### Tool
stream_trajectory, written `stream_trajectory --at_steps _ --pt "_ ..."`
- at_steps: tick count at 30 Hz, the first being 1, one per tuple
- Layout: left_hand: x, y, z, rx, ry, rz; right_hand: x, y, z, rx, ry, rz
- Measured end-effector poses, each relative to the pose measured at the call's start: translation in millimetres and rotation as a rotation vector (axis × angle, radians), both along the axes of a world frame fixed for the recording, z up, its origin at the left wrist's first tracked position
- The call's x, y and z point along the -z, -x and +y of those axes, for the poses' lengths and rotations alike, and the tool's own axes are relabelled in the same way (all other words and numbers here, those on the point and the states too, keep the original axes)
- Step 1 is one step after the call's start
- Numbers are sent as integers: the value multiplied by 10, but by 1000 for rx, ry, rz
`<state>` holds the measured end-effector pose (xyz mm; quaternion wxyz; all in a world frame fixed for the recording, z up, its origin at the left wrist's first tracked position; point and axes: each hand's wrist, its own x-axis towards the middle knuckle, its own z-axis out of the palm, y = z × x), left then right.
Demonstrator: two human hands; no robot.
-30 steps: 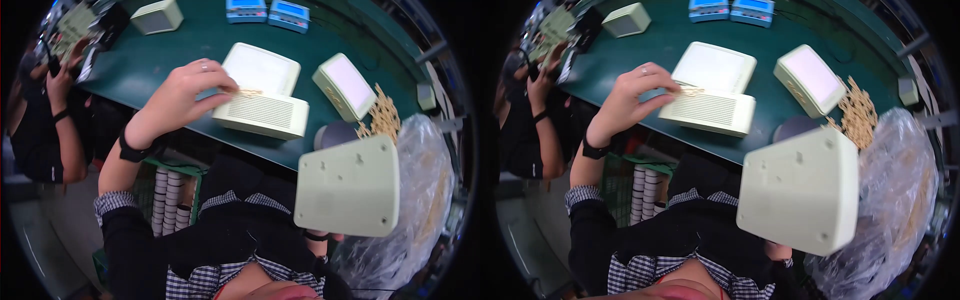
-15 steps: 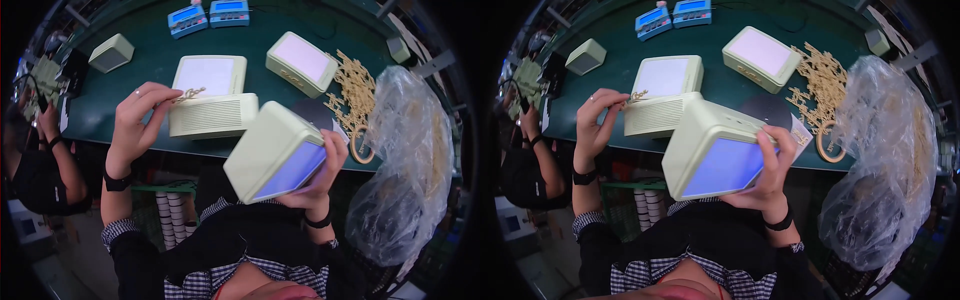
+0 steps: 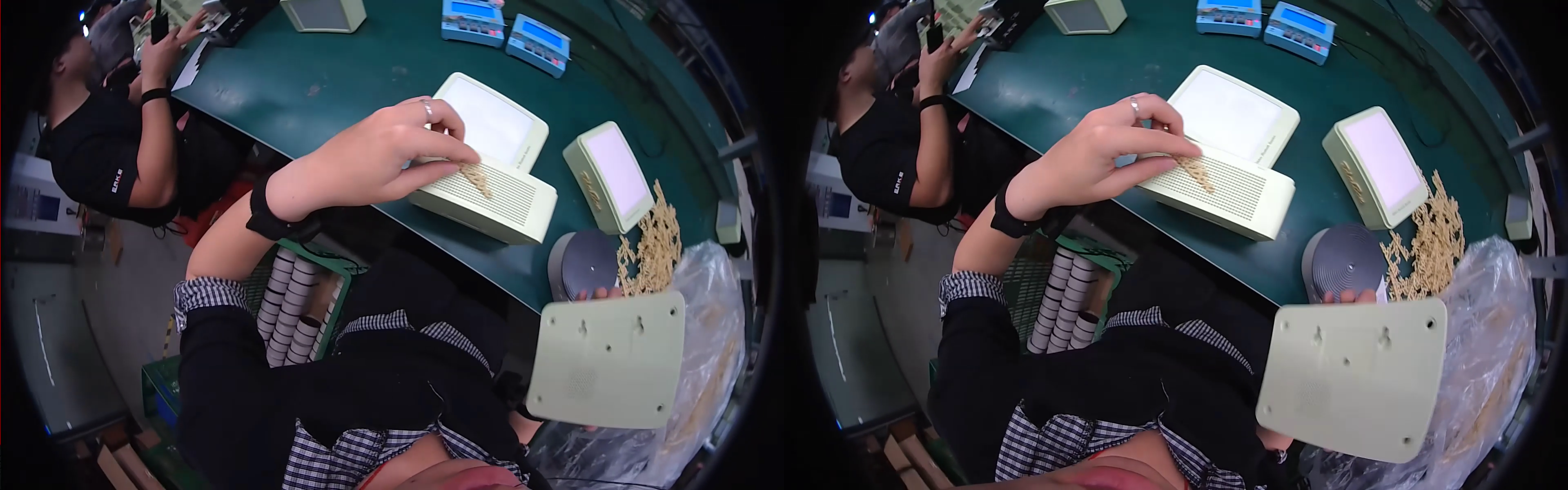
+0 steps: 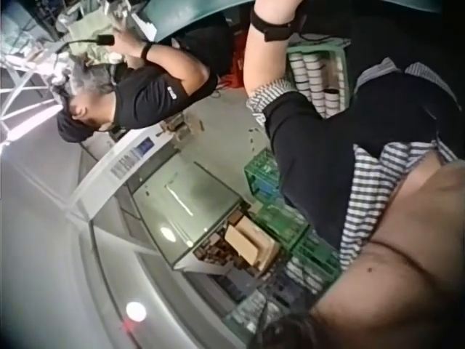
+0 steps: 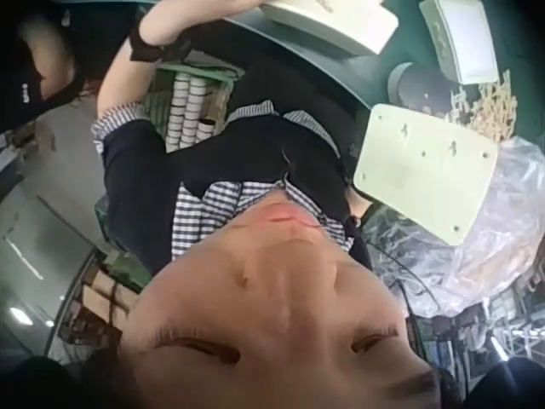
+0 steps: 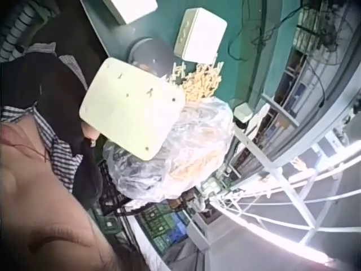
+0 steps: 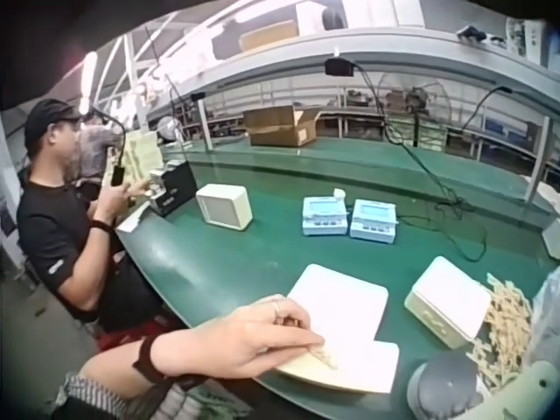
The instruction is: The person picks up a speaker and presses a decorative label onto the front by hand. They then turn the speaker over, press buttons on the back, and set it down on the table before picking up another speaker to repeat the process.
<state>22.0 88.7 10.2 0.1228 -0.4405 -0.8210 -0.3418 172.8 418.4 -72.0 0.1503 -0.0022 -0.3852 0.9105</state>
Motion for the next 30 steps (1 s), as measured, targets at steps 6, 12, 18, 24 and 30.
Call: stream_trajectory --at_steps 6,12,18,24,30 --pt "-103 122 -56 16 69 -105 197 319 350 -821 307 305" --pt "-163 70 -85 -135 -177 -114 351 102 481 -659 385 38" --pt "142 -21 -43 -131 -168 313 234 333 250 -647 376 244" --pt "148 -6 14 -124 -90 313 317 391 396 -751 244 242" --pt "137 -47 52 -141 -41 269 352 278 331 -592 245 153"
